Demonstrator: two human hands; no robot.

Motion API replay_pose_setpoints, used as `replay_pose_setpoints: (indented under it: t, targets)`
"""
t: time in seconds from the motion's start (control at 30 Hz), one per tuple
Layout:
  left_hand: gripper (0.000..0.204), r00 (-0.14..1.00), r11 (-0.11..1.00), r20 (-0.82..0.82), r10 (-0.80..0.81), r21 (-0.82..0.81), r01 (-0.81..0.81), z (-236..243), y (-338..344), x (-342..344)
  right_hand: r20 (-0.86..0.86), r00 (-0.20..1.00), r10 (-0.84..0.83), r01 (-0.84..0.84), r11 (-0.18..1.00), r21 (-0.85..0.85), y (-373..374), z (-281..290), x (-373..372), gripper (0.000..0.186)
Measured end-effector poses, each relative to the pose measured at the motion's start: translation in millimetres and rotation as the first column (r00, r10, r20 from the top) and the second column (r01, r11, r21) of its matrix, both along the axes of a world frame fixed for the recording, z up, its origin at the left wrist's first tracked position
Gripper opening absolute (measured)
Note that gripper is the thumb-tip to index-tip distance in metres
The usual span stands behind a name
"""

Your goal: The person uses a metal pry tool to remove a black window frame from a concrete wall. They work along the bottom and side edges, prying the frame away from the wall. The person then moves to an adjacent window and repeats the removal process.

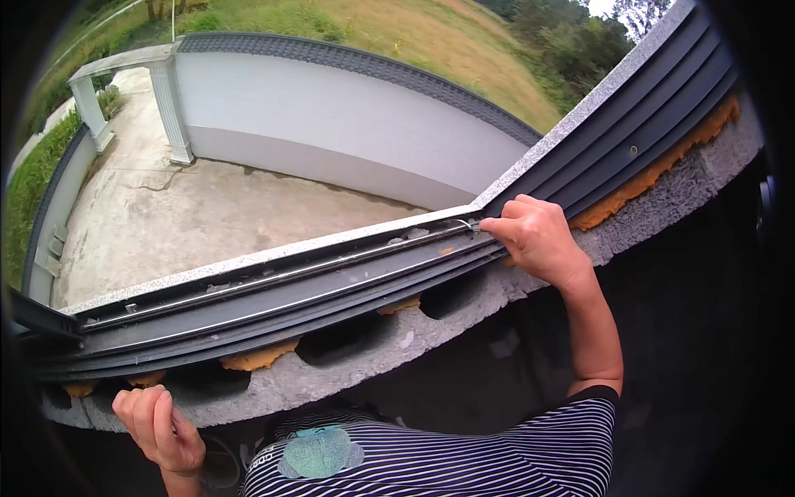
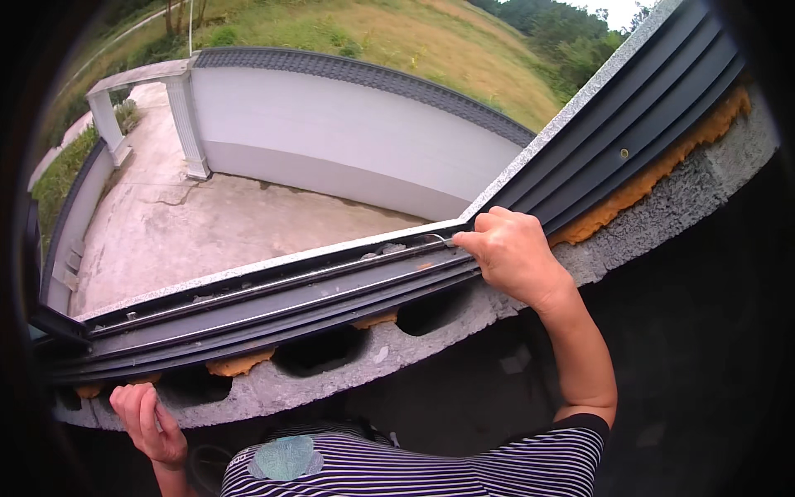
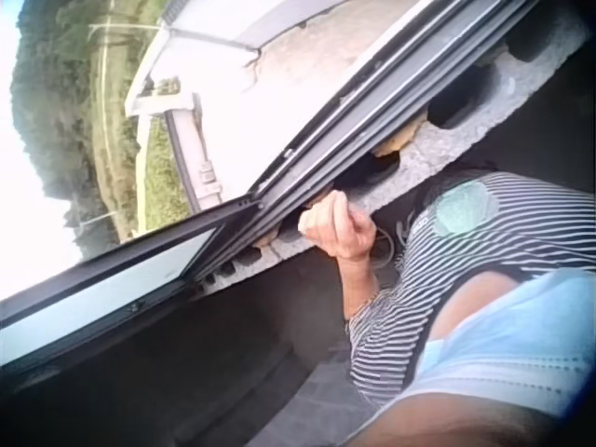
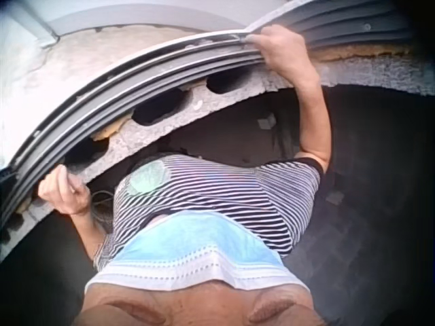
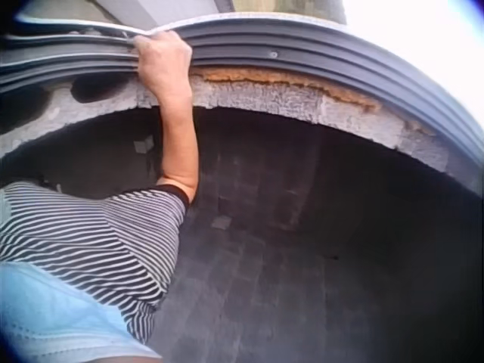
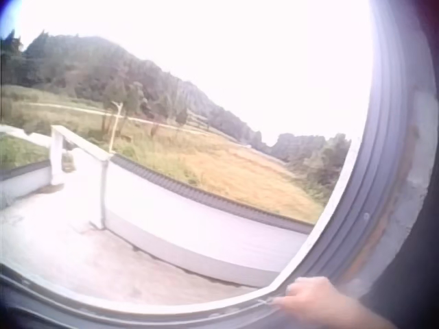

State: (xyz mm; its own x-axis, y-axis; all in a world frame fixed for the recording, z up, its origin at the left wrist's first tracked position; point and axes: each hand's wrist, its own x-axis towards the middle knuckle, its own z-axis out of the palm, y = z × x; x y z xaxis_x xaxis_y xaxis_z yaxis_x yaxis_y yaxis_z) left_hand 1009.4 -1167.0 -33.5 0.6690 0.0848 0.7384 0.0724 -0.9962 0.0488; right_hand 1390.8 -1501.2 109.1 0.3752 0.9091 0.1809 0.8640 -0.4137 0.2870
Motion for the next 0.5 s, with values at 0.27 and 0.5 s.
replay_pose_setpoints:
  t: [0.27, 0.5]
  targets:
    - [0.029, 0.883, 0.875, -0.098, -0.459, 0.124, 0.469, 81, -24, 150, -0.188, 0.98, 0.068, -0.046, 0.992, 0.119, -11, -16, 24, 0.013]
    - [0.018, 0.757, 0.777, -0.229, -0.612, 0.003, 0.629, 52, -53, 262, -0.259, 0.959, 0.111, -0.051, 0.973, 0.226, -13, -29, 25, 0.013]
